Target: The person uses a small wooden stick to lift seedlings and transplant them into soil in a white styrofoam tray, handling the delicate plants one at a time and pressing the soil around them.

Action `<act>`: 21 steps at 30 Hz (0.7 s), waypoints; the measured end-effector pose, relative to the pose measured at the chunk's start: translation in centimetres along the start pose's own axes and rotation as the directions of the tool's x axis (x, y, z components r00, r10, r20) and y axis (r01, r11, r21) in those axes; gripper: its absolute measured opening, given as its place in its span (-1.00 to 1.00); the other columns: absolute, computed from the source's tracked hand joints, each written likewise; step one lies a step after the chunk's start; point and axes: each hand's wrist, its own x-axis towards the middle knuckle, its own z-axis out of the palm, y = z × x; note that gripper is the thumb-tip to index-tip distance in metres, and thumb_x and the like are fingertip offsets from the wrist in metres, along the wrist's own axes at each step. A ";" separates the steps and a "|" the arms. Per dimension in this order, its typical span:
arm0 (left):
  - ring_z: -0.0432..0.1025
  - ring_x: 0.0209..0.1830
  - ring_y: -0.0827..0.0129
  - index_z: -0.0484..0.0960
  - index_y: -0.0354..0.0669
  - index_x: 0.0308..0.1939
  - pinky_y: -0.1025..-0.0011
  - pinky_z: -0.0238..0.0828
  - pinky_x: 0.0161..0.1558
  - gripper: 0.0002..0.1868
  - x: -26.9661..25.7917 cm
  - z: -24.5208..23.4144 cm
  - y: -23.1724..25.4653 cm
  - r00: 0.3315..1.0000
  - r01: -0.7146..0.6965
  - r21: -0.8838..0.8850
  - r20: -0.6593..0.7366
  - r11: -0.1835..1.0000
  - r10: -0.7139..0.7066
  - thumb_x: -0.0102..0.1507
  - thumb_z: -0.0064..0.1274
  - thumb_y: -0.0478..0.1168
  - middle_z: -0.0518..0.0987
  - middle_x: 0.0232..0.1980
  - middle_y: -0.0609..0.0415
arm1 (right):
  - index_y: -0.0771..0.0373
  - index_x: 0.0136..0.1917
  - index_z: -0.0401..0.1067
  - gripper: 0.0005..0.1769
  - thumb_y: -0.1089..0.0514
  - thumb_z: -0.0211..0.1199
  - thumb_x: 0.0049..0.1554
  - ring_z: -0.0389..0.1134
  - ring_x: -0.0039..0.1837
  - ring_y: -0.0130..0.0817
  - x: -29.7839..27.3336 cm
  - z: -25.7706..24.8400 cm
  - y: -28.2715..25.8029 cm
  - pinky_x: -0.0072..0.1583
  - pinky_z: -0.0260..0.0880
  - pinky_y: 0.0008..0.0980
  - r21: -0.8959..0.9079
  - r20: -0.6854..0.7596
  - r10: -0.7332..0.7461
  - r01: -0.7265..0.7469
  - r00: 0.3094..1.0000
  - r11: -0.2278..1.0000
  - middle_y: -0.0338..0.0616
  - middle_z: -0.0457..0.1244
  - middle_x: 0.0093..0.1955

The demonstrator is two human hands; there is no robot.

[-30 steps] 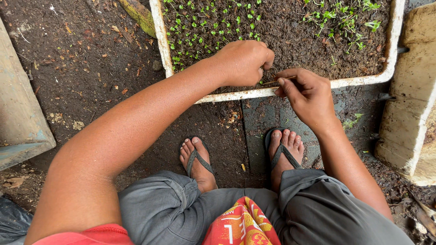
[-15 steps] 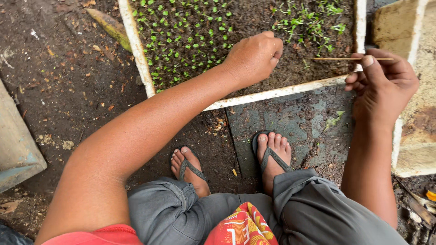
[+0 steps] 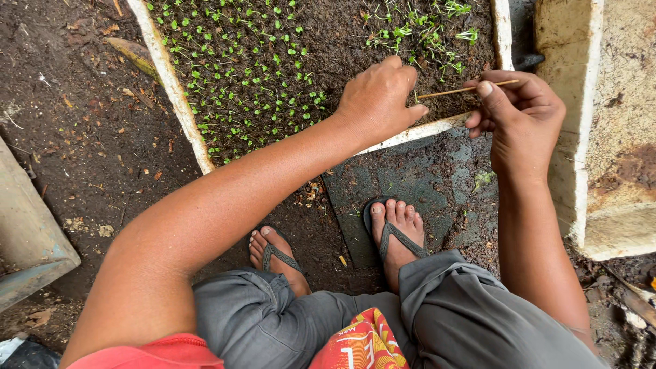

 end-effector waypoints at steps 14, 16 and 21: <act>0.48 -0.33 0.26 0.57 -0.01 -0.38 0.22 0.47 -0.33 -0.87 -2.1 -3.9 -2.7 0.999 -0.030 -0.148 0.028 0.989 0.035 0.21 0.06 -0.36 0.50 -0.30 0.13 | 0.26 0.09 0.44 -0.92 0.25 0.30 0.35 0.42 -0.22 -0.42 -0.1 -0.3 0.1 -0.22 0.51 -0.55 0.061 -0.038 -0.069 0.071 0.997 0.996 0.01 0.41 0.01; 0.47 -0.34 0.19 0.57 0.01 -0.36 0.14 0.40 -0.31 -0.90 -2.8 -5.7 -3.3 0.997 -0.074 -0.148 0.019 0.986 0.078 0.19 0.07 -0.33 0.55 -0.31 0.11 | 0.24 0.08 0.43 -0.90 0.21 0.30 0.33 0.46 -0.17 -0.39 -0.2 -0.1 0.0 -0.19 0.55 -0.53 0.063 -0.058 -0.058 0.061 0.997 0.996 0.02 0.42 0.02; 0.50 -0.23 0.30 0.65 -0.08 -0.26 0.27 0.43 -0.22 -0.86 -5.2 -9.3 -3.4 0.944 -0.258 -0.293 0.125 0.921 0.305 0.24 0.01 -0.38 0.64 -0.24 0.10 | 0.21 0.15 0.48 -0.84 0.23 0.14 0.33 -0.04 -0.39 -0.63 -1.2 1.6 -0.7 -0.31 0.00 -0.58 -0.043 0.241 -0.001 0.012 0.971 0.999 -0.37 0.05 -0.40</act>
